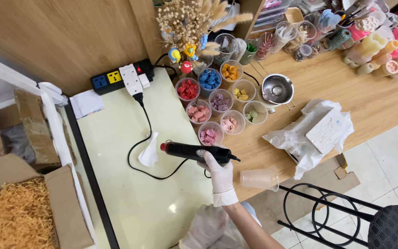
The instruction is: The person wearing gloves wipes a table with a cloth while simultaneously using a heat gun to dry the surface.
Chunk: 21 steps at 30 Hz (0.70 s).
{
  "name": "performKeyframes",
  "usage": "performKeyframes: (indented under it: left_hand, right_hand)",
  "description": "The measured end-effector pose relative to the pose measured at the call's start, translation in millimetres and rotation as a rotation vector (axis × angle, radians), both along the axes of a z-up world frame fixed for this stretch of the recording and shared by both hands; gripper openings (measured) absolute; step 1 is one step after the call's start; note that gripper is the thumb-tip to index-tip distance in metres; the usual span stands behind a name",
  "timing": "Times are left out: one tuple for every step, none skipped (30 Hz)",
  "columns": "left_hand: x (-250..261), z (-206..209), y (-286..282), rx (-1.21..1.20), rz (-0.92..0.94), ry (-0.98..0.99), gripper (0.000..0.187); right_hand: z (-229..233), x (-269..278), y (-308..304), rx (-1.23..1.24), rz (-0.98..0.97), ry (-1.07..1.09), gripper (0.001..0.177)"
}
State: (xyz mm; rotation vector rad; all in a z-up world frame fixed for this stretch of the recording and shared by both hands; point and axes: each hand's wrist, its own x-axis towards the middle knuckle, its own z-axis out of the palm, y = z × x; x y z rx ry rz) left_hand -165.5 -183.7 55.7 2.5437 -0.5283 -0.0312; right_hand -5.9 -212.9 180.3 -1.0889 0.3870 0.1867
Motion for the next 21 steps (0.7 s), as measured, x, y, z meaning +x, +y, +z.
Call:
performKeyframes:
  left_hand:
    - [24.3,-8.7,-25.8,-0.003,-0.005,0.003,0.031]
    - [41.6,-20.1,-54.8,-0.268,0.124,0.080,0.063]
    - [66.7,-24.2,-70.7,-0.272,0.124,0.081,0.063]
    - [83.3,-21.0,-86.9,0.004,-0.068,0.332,0.111]
    - [94.3,-13.2,-100.3,0.004,-0.066,0.331,0.111]
    - [105.2,-3.9,-116.2,0.191,-0.084,0.223,0.122]
    - [118.5,2.8,-128.9,0.375,-0.101,0.106,0.132]
    - [131.6,6.2,-135.8,0.374,-0.098,0.097,0.132]
    - [140.5,8.2,-141.5,0.439,-0.163,0.141,0.129]
    - [147.2,9.0,-146.4,0.503,-0.228,0.185,0.127]
    - [154.2,8.6,-151.1,0.501,-0.224,0.181,0.127]
    - [160.7,7.7,-155.7,0.604,-0.222,0.167,0.124]
    - [163.3,7.2,-159.7,0.706,-0.221,0.161,0.121]
    - [164.2,7.1,-161.2,0.808,-0.220,0.154,0.119]
    - [167.5,6.3,-166.6,0.909,-0.217,0.150,0.116]
    - [166.7,6.5,-167.5,1.011,-0.214,0.147,0.113]
    - [166.1,4.1,-168.1,1.118,-0.209,0.149,0.111]
    - [163.1,2.6,-166.1,1.225,-0.204,0.151,0.108]
    - [160.7,2.1,-162.8,1.333,-0.202,0.152,0.105]
    - [156.3,3.3,-157.0,1.441,-0.201,0.152,0.103]
    - [151.0,5.7,-150.8,1.546,-0.199,0.148,0.100]
  right_hand:
    - [4.1,-1.0,0.1,-0.005,0.008,0.011,0.037]
    - [6.7,-1.6,1.0,-0.011,0.017,0.022,0.038]
    - [8.1,-2.8,0.6,-0.015,0.016,0.023,0.038]
    - [9.1,-5.8,0.6,-0.037,0.018,-0.015,0.035]
    - [9.8,-7.0,3.3,-0.054,0.022,-0.056,0.033]
    - [10.7,-10.8,5.4,-0.055,0.024,-0.057,0.033]
    - [11.2,-14.1,5.2,-0.031,0.017,-0.054,0.035]
    - [11.1,-16.0,4.3,-0.008,0.010,-0.051,0.038]
    - [11.5,-20.2,3.1,-0.010,0.012,-0.051,0.038]
    - [12.0,-23.3,1.6,-0.010,0.027,-0.032,0.038]
    - [11.7,-20.8,-0.7,-0.010,0.042,-0.019,0.038]
    - [12.2,-18.1,-3.9,-0.012,0.045,-0.024,0.038]
    - [14.9,-20.9,-7.5,0.011,0.056,0.007,0.038]
    - [17.4,-21.1,-11.0,0.034,0.067,0.037,0.039]
    - [19.3,-18.7,-14.5,0.032,0.074,0.041,0.039]
    - [21.4,-17.0,-17.9,0.039,0.064,0.056,0.042]
    - [23.0,-18.2,-18.7,0.052,0.059,0.073,0.045]
    - [25.1,-19.0,-21.2,0.057,0.070,0.079,0.045]
    - [28.2,-18.2,-24.5,-0.017,0.096,0.036,0.044]
    - [31.5,-18.2,-26.4,-0.089,0.122,-0.009,0.042]
    - [33.9,-18.2,-27.6,-0.088,0.129,-0.009,0.042]
